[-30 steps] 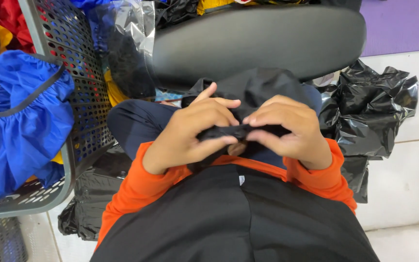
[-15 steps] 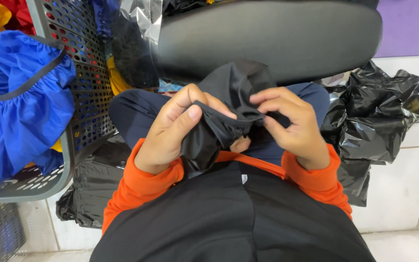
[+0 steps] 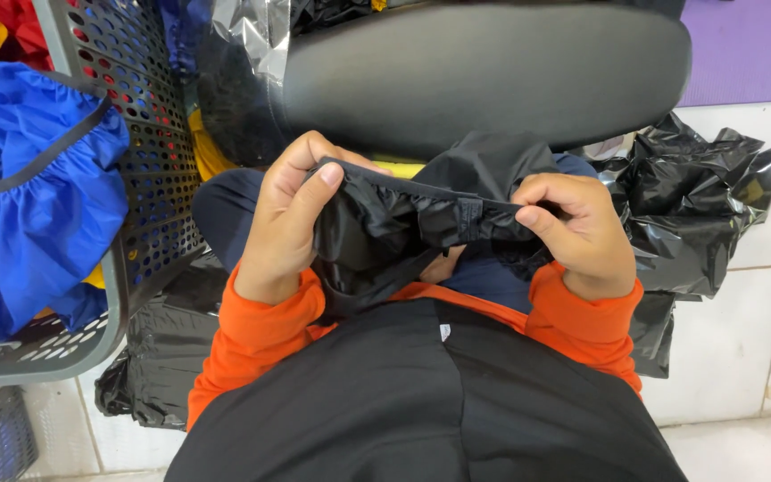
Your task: The person places blue textile items into plastic bags, puts the bags into black shipping envelopes, and uses shears to trim a black textile item.
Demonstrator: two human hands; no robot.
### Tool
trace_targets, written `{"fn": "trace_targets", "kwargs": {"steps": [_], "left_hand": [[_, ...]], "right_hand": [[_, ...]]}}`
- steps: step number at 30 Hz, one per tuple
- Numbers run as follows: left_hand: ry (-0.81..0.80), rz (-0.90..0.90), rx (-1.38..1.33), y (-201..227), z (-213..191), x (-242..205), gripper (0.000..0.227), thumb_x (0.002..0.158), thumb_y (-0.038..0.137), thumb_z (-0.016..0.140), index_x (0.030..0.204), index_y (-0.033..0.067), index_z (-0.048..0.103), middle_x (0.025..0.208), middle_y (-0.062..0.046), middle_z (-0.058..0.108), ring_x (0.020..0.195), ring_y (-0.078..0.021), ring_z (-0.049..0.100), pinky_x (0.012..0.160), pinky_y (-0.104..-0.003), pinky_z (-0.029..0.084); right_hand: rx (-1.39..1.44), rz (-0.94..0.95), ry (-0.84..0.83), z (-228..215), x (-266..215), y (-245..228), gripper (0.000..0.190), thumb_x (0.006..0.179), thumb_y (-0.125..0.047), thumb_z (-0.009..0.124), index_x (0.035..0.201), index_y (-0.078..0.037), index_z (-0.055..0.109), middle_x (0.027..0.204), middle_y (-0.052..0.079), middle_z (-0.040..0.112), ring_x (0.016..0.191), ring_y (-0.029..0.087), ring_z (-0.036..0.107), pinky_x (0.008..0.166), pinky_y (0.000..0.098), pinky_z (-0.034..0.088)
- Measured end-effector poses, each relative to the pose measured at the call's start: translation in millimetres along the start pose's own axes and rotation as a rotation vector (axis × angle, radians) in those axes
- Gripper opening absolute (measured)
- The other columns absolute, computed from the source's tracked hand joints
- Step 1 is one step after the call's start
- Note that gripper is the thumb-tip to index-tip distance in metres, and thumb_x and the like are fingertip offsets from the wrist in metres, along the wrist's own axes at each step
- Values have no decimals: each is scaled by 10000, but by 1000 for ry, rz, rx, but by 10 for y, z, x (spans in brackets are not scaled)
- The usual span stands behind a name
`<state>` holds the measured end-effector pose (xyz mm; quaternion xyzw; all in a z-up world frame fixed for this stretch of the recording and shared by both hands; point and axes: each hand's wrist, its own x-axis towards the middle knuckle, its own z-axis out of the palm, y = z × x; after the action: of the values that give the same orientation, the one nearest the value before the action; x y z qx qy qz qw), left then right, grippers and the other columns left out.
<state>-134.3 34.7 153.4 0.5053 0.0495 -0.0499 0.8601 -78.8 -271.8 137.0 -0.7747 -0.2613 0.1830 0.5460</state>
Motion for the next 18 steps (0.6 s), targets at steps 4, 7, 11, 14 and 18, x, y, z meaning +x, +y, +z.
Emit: {"fn": "trace_targets", "kwargs": {"steps": [4, 7, 11, 14, 18], "left_hand": [[65, 66, 239, 11, -27, 59, 154, 1025, 183, 568, 895, 115, 520, 1028, -139, 745, 952, -212, 729, 889, -325, 589], [107, 211, 617, 6, 32, 95, 140, 993, 65, 551, 1124, 69, 501, 1229, -155, 652, 1177, -262, 645, 1021, -359, 540], [-121, 574, 1132, -9, 169, 176, 464, 1028, 415, 408, 1311, 80, 562, 1473, -158, 531, 1409, -472, 453, 1094, -582, 317], [-345, 549, 1273, -241, 310, 157, 716, 978, 621, 614, 1469, 106, 533, 1557, -95, 533, 1528, -373, 384, 1236, -706, 158], [-412, 592, 1178, -408, 232, 247, 234, 1002, 256, 732, 1146, 83, 670, 1024, -29, 702, 1299, -324, 603, 1192, -714, 128]], "right_hand": [[39, -21, -6, -7, 10, 22, 378, 1052, -335, 514, 816, -45, 569, 665, 0, 489, 580, 113, 379, 561, 243, 311], [54, -13, -8, 14, 38, -6, 366, 1051, -326, 518, 823, -43, 564, 677, 0, 472, 596, 114, 369, 563, 248, 300], [23, 24, -39, 97, 79, -62, 288, 1047, -238, 534, 873, -25, 621, 763, 35, 594, 650, 131, 484, 630, 256, 384], [19, -37, -100, 170, 114, -32, 289, 1051, -252, 537, 861, -46, 611, 673, 3, 516, 605, 125, 429, 605, 259, 367], [30, -73, -92, 176, 79, -47, 305, 1055, -250, 520, 831, -52, 579, 683, 8, 500, 607, 141, 407, 602, 258, 352]]}}
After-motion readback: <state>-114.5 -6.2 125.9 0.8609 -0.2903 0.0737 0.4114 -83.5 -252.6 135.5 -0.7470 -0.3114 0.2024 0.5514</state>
